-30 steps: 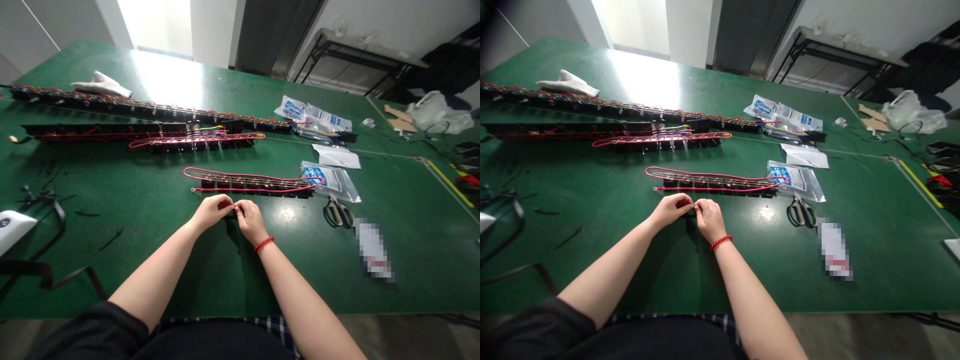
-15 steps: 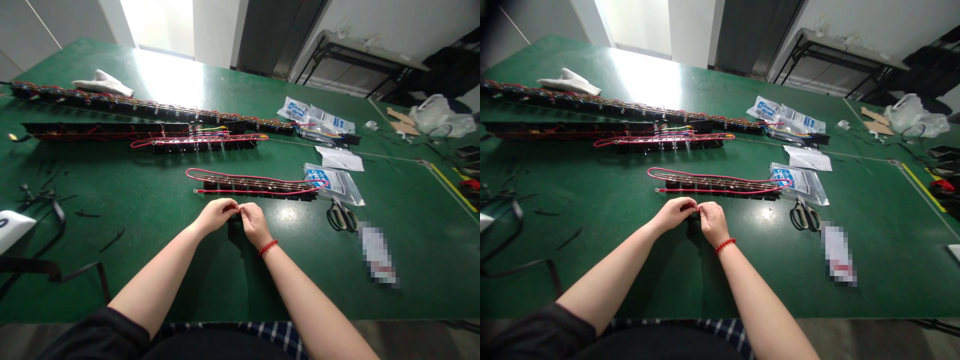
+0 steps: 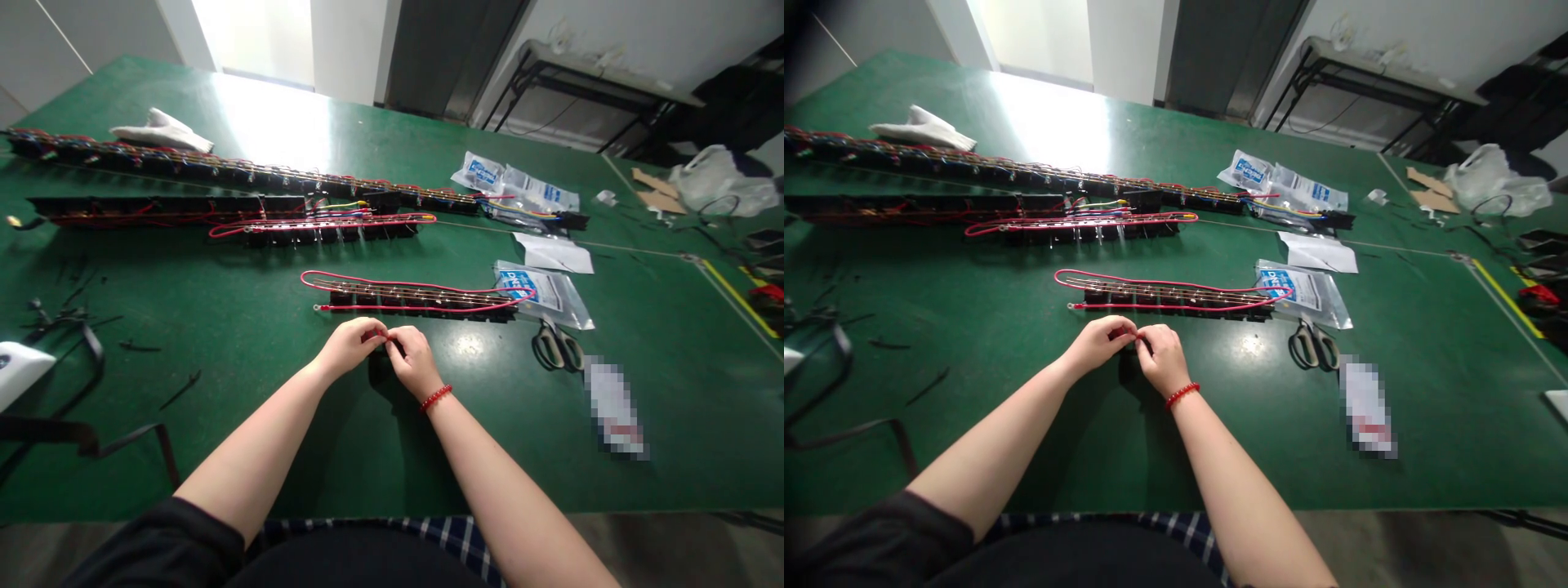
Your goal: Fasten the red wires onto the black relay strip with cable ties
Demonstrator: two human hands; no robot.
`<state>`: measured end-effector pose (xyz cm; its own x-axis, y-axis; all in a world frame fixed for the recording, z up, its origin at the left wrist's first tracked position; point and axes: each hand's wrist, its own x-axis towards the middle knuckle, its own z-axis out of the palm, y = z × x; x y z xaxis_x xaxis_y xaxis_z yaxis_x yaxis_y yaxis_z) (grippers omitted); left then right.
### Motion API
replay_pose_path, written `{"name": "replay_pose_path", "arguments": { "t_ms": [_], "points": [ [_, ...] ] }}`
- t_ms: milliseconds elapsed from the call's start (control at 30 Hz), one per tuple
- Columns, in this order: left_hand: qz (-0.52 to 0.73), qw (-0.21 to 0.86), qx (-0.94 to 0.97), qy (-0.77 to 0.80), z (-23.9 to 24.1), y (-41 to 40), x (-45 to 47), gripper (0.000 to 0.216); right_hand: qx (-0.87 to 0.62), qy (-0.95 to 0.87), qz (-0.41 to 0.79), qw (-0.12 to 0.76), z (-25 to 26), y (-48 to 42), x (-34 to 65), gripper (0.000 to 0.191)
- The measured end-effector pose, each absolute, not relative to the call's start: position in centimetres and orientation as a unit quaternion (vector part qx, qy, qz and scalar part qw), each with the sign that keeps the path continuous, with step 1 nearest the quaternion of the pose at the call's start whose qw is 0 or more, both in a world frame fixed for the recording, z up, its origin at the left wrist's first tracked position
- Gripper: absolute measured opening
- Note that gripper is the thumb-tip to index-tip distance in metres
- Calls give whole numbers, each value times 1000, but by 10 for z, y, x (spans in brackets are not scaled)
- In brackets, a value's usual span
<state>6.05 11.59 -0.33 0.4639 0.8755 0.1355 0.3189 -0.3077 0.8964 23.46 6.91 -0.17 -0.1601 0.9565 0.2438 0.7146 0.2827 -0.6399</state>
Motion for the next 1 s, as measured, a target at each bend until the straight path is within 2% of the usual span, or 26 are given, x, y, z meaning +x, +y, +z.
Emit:
{"name": "replay_pose_path", "arguments": {
  "t_ms": [300, 500, 767, 1000],
  "points": [
    [344, 505, 682, 401, 0, 112, 60, 12, -579, -718, 187, 338, -7, 70, 233, 8],
    [335, 482, 698, 410, 1, 112, 60, 13, -584, -705, 190, 355, -10, 70, 233, 10],
    [354, 525, 661, 403, -1, 113, 61, 15, -576, -712, 188, 355, -11, 72, 234, 17],
    [346, 511, 669, 414, 1, 113, 61, 13, -564, -718, 192, 360, -8, 72, 235, 13]
  ]
}}
